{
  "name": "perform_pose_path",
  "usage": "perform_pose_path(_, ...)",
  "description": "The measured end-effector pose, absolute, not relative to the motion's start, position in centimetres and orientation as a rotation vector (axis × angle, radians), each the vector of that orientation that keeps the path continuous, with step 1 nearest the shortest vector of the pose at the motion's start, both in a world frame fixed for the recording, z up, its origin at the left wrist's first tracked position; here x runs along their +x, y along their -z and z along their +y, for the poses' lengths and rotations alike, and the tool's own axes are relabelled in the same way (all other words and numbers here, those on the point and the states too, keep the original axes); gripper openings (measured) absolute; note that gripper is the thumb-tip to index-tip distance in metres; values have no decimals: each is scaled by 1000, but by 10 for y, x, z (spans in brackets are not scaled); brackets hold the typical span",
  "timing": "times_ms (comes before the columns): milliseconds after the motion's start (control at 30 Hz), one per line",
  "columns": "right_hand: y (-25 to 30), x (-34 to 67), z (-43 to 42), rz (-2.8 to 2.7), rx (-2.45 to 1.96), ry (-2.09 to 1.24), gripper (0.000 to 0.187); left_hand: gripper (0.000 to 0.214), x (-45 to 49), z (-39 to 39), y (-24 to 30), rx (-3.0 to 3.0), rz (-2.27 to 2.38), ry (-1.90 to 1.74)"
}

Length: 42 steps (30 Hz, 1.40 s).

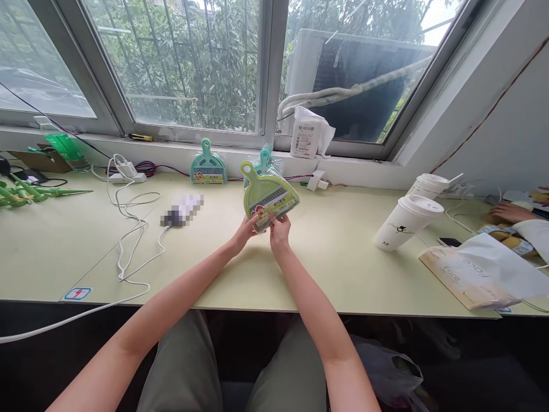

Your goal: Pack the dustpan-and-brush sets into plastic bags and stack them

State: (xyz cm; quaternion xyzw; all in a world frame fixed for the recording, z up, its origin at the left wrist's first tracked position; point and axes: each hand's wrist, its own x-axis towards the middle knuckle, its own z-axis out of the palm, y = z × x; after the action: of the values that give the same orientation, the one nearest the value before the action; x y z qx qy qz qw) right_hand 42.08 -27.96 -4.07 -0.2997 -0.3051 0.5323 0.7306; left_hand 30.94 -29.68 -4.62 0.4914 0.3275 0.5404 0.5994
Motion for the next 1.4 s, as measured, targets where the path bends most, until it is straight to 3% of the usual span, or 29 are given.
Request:
perform_pose_path(600,53,420,-269,-781,-713,-1281,34,52,296,-296,38,1230,907,-1319)
perform_pose_path(833,43,454,-253,-912,-947,-1383,19,49,286,-289,36,1092,856,-1377)
perform_pose_path(1000,37,476,-254,-1071,-1063,-1279,20,51,274,-283,33,972,839,-1375)
perform_pose_path(1167,31,480,-262,-1256,-1191,-563,33,50,268,-280,34,926,830,-1379)
perform_pose_path(1267,27,482,-264,-1503,-1055,-414,45,46,262,-275,37,885,826,-1379)
perform_pose_path(1400,24,482,-264,-1523,-950,-518,17,42,251,-268,40,878,886,-1266)
